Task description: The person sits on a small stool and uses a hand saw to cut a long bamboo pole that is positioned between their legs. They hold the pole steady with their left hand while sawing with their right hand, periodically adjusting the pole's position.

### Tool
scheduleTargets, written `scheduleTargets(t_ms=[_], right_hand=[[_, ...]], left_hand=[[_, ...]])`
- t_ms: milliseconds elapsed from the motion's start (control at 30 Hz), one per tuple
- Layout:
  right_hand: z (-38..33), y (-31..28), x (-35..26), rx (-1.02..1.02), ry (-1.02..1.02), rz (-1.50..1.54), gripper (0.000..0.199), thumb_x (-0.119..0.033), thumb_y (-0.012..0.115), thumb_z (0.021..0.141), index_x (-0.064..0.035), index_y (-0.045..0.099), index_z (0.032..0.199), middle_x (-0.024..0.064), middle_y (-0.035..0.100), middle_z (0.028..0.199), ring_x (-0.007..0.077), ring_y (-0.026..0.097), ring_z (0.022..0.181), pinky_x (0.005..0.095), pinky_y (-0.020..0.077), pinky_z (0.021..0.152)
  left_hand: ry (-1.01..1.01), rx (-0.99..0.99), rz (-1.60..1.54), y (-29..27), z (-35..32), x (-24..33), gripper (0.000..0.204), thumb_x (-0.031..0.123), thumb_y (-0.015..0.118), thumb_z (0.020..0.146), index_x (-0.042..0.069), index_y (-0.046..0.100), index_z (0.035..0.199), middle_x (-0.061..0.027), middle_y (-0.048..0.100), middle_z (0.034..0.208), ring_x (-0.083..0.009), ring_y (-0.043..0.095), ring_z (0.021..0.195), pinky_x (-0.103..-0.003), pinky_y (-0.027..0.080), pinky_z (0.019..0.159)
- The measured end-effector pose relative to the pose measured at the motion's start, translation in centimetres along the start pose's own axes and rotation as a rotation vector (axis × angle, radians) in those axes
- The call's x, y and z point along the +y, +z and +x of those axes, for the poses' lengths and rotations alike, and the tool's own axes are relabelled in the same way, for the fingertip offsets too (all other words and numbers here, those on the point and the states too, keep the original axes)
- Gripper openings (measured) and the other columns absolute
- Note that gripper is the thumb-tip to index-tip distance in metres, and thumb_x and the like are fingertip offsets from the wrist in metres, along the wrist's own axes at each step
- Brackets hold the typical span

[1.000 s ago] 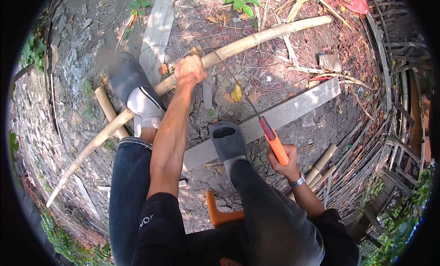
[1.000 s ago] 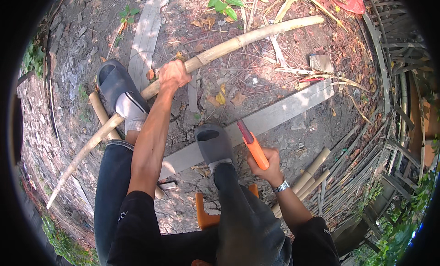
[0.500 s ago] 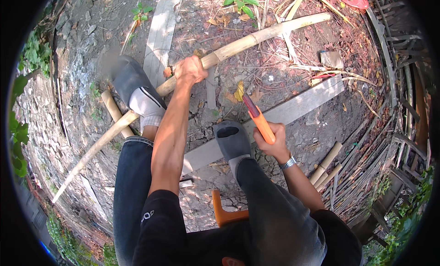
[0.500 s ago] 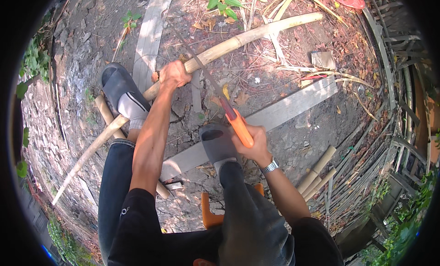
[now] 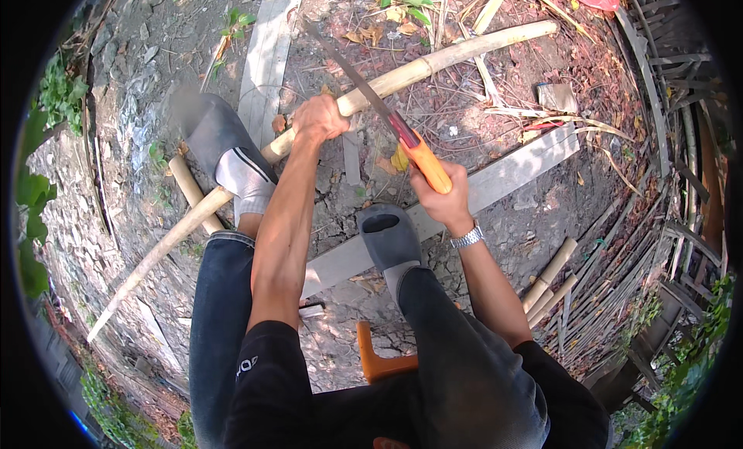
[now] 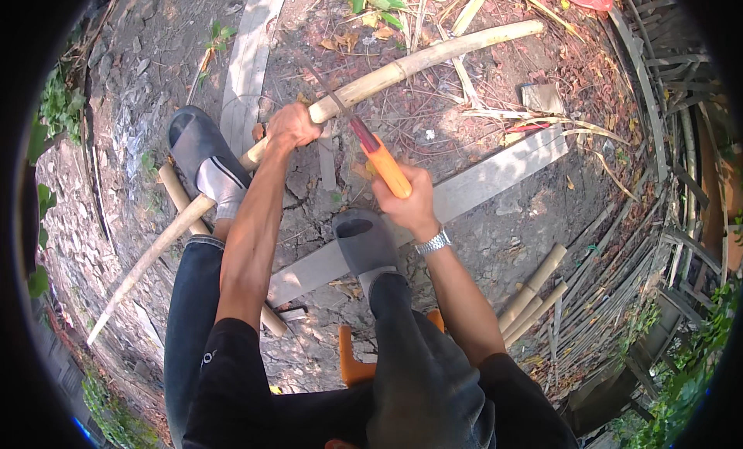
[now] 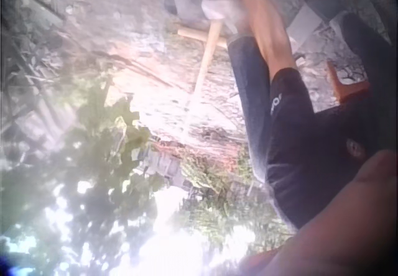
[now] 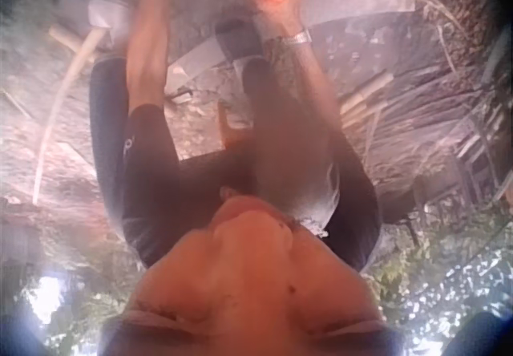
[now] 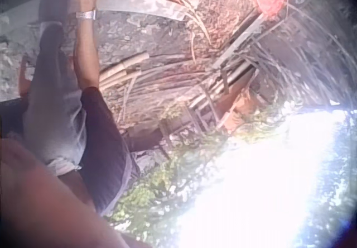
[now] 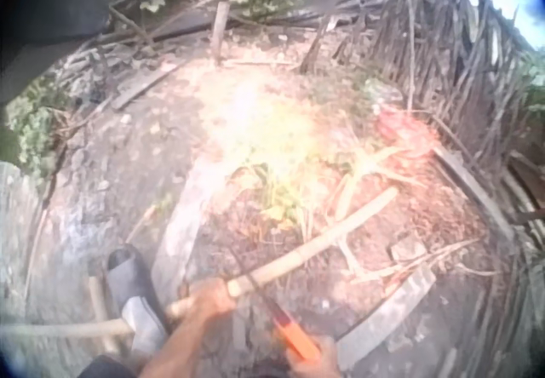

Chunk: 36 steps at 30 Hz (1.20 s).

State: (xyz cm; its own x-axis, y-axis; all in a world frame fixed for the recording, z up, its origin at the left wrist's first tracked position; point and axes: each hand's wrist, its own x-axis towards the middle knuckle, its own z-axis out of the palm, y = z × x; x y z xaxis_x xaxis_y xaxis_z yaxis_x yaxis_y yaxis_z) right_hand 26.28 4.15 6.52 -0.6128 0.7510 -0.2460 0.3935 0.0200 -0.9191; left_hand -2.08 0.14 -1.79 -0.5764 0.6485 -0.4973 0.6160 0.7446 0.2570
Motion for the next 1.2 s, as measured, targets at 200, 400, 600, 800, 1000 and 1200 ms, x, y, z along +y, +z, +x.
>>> scheduleTargets(t_ms=[200, 400, 600, 800, 1000, 1200], right_hand=[[-5.7, -2.1, -0.4, -0.099, 0.002, -0.084, 0.01, -0.009, 0.072, 0.079, -0.0013, 0.075, 0.083, 0.0109, 0.069, 0.066, 0.0171, 0.07, 0.058, 0.0323, 0.0554, 0.062], [-5.5, -2.3, 0.1, -0.03, -0.009, -0.05, 0.008, -0.007, 0.071, 0.082, 0.001, 0.073, 0.083, 0.0039, 0.06, 0.06, 0.0076, 0.058, 0.056, 0.0297, 0.0468, 0.054], [-0.8, 0.2, -1.6, -0.096, -0.035, -0.115, 0.014, -0.011, 0.073, 0.081, 0.002, 0.069, 0.077, 0.0058, 0.06, 0.058, 0.01, 0.057, 0.055, 0.0308, 0.0467, 0.053], [-8.8, -1.0, 0.9, -0.009, 0.023, 0.016, 0.009, -0.007, 0.072, 0.08, 0.0009, 0.069, 0.077, 0.0025, 0.061, 0.06, 0.007, 0.057, 0.055, 0.0283, 0.0469, 0.053], [2.5, 3.4, -4.7, -0.07, -0.19, -0.207, 0.016, -0.015, 0.073, 0.081, 0.0001, 0.07, 0.084, 0.0154, 0.064, 0.064, 0.0228, 0.068, 0.06, 0.0378, 0.0501, 0.057], [-2.1, -7.9, -13.3, 0.113, -0.184, -0.005, 0.015, -0.002, 0.075, 0.085, 0.005, 0.075, 0.099, 0.0001, 0.066, 0.069, 0.0052, 0.056, 0.061, 0.0231, 0.0473, 0.06]], left_hand=[[0.001, 0.018, -0.001, -1.7, -0.1, -1.8, 0.036, 0.018, 0.069, 0.067, -0.001, 0.08, 0.095, -0.0254, 0.077, 0.099, -0.0388, 0.076, 0.099, -0.043, 0.061, 0.087], [-0.061, 0.061, 0.063, -0.3, -0.7, -0.9, 0.034, 0.025, 0.074, 0.07, 0.004, 0.081, 0.096, -0.0226, 0.078, 0.097, -0.0364, 0.077, 0.096, -0.041, 0.061, 0.088], [-0.026, 0.063, 0.055, 0.5, -1.8, -1.5, 0.032, 0.023, 0.075, 0.072, 0.004, 0.081, 0.098, -0.0216, 0.078, 0.098, -0.0358, 0.077, 0.097, -0.041, 0.061, 0.088], [-0.036, 0.137, 0.047, 0.8, -1.2, -1.8, 0.031, 0.028, 0.069, 0.081, 0.005, 0.08, 0.1, -0.0195, 0.078, 0.099, -0.0342, 0.077, 0.1, -0.043, 0.06, 0.091], [-0.026, 0.073, 0.084, -1.2, -1.3, 0.6, 0.036, 0.03, 0.069, 0.078, 0.007, 0.079, 0.104, -0.0168, 0.079, 0.105, -0.0328, 0.076, 0.103, -0.042, 0.057, 0.096], [-0.034, 0.064, 0.177, 0.5, -0.2, -4.7, 0.037, 0.028, 0.071, 0.076, 0.01, 0.079, 0.108, -0.0173, 0.078, 0.108, -0.032, 0.076, 0.106, -0.044, 0.057, 0.095]])
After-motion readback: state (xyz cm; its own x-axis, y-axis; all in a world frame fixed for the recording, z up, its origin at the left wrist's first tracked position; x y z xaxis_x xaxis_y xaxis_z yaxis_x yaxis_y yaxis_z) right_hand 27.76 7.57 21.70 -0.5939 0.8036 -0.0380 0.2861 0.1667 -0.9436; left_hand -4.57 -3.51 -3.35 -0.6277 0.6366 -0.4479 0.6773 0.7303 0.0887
